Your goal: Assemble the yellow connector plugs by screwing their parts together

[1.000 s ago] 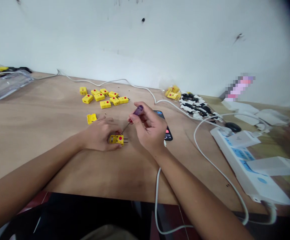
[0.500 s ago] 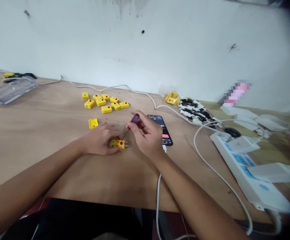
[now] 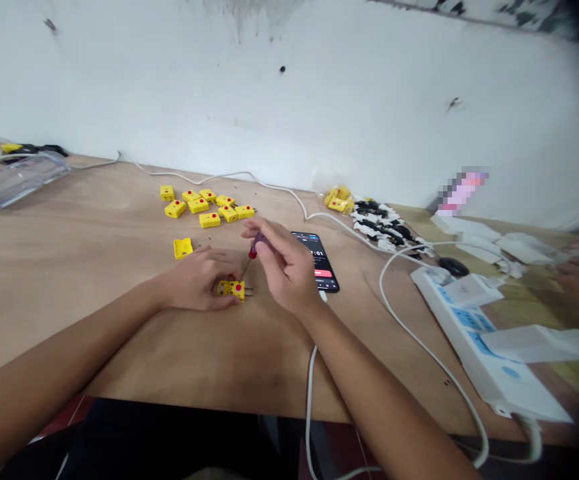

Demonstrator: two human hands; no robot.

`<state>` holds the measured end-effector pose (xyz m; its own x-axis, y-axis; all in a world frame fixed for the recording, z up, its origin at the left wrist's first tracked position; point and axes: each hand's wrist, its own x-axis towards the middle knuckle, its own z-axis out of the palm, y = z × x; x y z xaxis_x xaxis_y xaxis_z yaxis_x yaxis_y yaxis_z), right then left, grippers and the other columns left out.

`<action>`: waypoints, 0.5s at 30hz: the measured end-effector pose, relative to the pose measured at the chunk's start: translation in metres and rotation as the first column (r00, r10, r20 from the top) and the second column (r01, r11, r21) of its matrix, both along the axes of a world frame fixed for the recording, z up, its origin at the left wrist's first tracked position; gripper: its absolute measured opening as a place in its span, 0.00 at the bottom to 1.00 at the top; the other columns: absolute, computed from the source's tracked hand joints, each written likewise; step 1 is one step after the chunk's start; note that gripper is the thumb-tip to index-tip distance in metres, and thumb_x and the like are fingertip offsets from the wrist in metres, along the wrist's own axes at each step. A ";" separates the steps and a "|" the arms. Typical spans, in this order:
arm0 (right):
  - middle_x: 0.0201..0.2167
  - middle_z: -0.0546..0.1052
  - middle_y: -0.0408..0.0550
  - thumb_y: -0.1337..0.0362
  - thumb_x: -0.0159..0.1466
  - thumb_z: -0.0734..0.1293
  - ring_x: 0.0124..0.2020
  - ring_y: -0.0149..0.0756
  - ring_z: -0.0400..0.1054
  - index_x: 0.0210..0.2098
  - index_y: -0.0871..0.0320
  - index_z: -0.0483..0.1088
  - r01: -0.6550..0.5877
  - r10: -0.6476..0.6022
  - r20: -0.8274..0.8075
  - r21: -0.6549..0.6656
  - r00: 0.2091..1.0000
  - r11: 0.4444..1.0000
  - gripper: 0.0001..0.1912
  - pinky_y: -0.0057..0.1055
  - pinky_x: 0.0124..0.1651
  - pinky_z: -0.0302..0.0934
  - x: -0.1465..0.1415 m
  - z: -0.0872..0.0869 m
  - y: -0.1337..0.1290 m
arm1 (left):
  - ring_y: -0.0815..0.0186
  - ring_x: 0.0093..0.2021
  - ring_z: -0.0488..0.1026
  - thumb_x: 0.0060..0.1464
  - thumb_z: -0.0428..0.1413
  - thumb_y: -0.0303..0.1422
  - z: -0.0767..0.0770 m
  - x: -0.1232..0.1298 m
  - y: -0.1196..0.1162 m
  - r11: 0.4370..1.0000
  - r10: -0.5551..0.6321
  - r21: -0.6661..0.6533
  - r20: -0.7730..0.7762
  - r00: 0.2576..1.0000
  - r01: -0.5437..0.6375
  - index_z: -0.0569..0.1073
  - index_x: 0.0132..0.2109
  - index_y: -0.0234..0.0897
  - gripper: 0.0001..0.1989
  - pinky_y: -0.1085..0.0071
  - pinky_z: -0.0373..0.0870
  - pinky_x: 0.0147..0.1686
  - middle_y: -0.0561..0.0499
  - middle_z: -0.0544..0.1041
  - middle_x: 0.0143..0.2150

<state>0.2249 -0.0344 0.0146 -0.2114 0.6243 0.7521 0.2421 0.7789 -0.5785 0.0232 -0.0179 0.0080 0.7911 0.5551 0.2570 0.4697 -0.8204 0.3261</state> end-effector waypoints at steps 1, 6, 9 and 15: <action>0.46 0.79 0.48 0.65 0.70 0.61 0.45 0.35 0.75 0.58 0.51 0.71 -0.015 0.013 -0.037 -0.040 0.999 0.999 0.18 0.38 0.50 0.71 -0.001 0.000 0.000 | 0.58 0.43 0.74 0.55 0.59 0.38 0.000 0.000 0.000 1.000 0.002 0.001 -0.016 1.000 -0.002 0.74 0.39 0.39 0.08 0.64 0.65 0.45 0.49 0.78 0.40; 0.29 0.75 0.41 0.63 0.62 0.72 0.30 0.31 0.69 0.43 0.51 0.79 0.178 -0.182 -0.151 -0.043 0.972 0.983 0.09 0.32 0.38 0.70 -0.005 -0.002 0.003 | 0.58 0.44 0.74 0.54 0.59 0.36 0.000 0.001 0.000 1.000 -0.006 -0.016 -0.001 1.000 0.006 0.74 0.40 0.38 0.08 0.65 0.66 0.43 0.48 0.77 0.41; 0.36 0.77 0.45 0.62 0.66 0.68 0.35 0.32 0.71 0.51 0.50 0.76 0.123 -0.132 -0.125 -0.076 0.983 0.989 0.14 0.34 0.42 0.70 -0.006 -0.001 0.003 | 0.58 0.44 0.74 0.54 0.59 0.35 0.001 0.001 -0.001 1.000 -0.005 -0.019 0.007 1.000 0.005 0.74 0.41 0.38 0.08 0.65 0.65 0.44 0.48 0.78 0.40; 0.38 0.79 0.45 0.63 0.65 0.68 0.37 0.32 0.74 0.49 0.51 0.77 -0.041 0.003 -0.214 -0.175 0.977 0.984 0.13 0.33 0.43 0.72 -0.007 -0.002 0.008 | 0.58 0.43 0.74 0.54 0.60 0.38 -0.001 0.000 0.000 1.000 0.016 -0.004 -0.023 1.000 -0.017 0.75 0.40 0.39 0.09 0.64 0.65 0.44 0.49 0.78 0.41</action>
